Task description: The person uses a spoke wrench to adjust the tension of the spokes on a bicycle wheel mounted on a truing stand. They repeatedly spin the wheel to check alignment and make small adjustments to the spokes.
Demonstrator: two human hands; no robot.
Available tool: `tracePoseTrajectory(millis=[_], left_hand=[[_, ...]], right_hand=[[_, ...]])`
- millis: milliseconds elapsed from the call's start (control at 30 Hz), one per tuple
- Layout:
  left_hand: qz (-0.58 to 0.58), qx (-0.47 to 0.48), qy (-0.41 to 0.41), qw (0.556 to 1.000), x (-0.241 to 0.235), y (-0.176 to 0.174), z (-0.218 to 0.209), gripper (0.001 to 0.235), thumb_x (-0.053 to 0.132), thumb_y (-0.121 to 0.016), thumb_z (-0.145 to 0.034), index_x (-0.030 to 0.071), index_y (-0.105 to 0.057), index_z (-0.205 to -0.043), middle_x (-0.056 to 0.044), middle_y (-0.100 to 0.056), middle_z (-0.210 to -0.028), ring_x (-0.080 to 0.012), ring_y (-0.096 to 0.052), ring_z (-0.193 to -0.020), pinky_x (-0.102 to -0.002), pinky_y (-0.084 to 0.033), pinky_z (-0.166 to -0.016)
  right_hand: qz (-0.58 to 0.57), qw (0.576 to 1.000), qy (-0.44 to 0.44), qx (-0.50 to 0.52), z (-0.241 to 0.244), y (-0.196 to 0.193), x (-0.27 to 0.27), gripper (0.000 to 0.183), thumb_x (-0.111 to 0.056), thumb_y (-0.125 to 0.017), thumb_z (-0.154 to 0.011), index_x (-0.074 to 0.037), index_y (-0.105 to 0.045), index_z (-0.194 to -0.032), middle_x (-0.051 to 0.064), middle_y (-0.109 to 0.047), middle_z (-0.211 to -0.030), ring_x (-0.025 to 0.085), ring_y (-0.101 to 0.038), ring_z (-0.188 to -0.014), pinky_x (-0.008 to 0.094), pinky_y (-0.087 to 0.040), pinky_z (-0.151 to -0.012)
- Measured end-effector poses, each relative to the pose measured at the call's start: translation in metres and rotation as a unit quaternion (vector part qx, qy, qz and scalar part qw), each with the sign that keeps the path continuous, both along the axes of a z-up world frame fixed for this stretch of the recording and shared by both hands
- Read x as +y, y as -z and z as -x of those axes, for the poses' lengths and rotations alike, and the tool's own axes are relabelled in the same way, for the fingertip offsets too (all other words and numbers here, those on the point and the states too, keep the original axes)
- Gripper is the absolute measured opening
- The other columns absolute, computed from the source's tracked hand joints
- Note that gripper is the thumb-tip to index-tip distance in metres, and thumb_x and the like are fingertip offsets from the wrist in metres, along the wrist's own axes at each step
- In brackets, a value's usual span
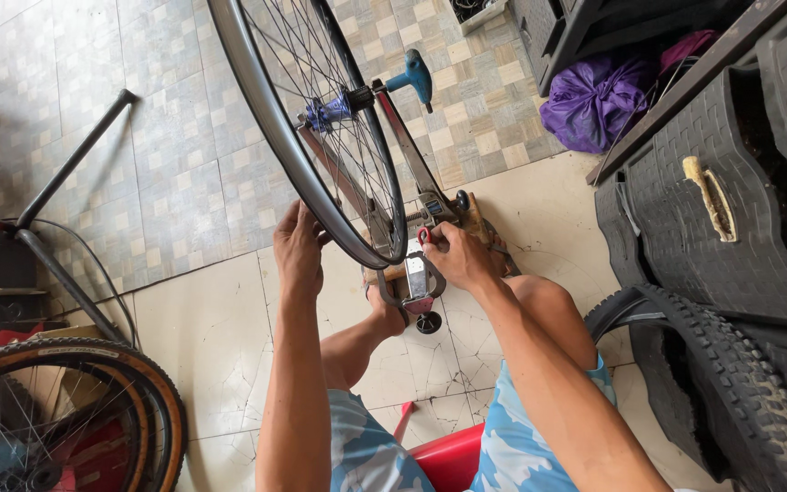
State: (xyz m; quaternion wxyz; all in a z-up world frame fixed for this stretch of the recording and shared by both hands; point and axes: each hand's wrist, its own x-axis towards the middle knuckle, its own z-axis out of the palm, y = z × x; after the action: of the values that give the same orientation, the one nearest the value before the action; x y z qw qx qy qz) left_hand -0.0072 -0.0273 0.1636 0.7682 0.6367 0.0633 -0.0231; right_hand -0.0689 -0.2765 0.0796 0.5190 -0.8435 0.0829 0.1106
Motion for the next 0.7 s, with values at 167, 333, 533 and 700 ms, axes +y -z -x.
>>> tracePoseTrajectory(millis=[167, 333, 533, 700], left_hand=[[-0.062, 0.067, 0.034, 0.995, 0.002, 0.017, 0.006, 0.040, 0.034, -0.054, -0.107, 0.000, -0.074, -0.113, -0.010, -0.077, -0.100, -0.0150, -0.071, -0.082, -0.033, -0.059, -0.075], [-0.089, 0.131, 0.060, 0.986, 0.002, 0.057, 0.015, 0.044, 0.034, -0.055, -0.104, -0.004, -0.075, -0.111, -0.011, -0.077, -0.100, -0.0158, -0.069, -0.081, -0.033, -0.058, -0.078], [-0.101, 0.199, 0.054, 0.973, -0.009, 0.084, 0.016, 0.059, 0.049, -0.054, -0.102, -0.005, -0.075, -0.114, -0.013, -0.076, -0.099, -0.0172, -0.067, -0.082, -0.033, -0.056, -0.080], [-0.083, 0.205, 0.054, 0.974, -0.018, 0.098, 0.010, 0.080, 0.068, -0.052, -0.092, -0.001, -0.062, -0.131, -0.013, -0.073, -0.115, -0.0206, -0.066, -0.086, -0.036, -0.055, -0.078]], right_hand=[[0.007, 1.000, -0.002, 0.000, 0.000, 0.002, 0.001, 0.027, -0.032, -0.067, -0.089, -0.008, -0.070, -0.102, 0.011, -0.077, -0.091, 0.027, -0.073, -0.083, 0.041, -0.055, -0.076], [0.002, 1.000, 0.001, -0.011, 0.001, 0.002, 0.001, 0.026, -0.031, -0.067, -0.089, -0.008, -0.070, -0.101, 0.010, -0.077, -0.090, 0.026, -0.074, -0.082, 0.041, -0.055, -0.074], [0.007, 1.000, -0.003, 0.018, 0.001, -0.004, 0.001, 0.025, -0.032, -0.067, -0.090, -0.009, -0.071, -0.102, 0.009, -0.078, -0.090, 0.024, -0.074, -0.081, 0.040, -0.055, -0.073], [0.008, 1.000, -0.005, 0.015, 0.000, -0.008, 0.000, 0.025, -0.031, -0.066, -0.090, -0.010, -0.071, -0.101, 0.008, -0.078, -0.091, 0.024, -0.074, -0.082, 0.040, -0.055, -0.074]])
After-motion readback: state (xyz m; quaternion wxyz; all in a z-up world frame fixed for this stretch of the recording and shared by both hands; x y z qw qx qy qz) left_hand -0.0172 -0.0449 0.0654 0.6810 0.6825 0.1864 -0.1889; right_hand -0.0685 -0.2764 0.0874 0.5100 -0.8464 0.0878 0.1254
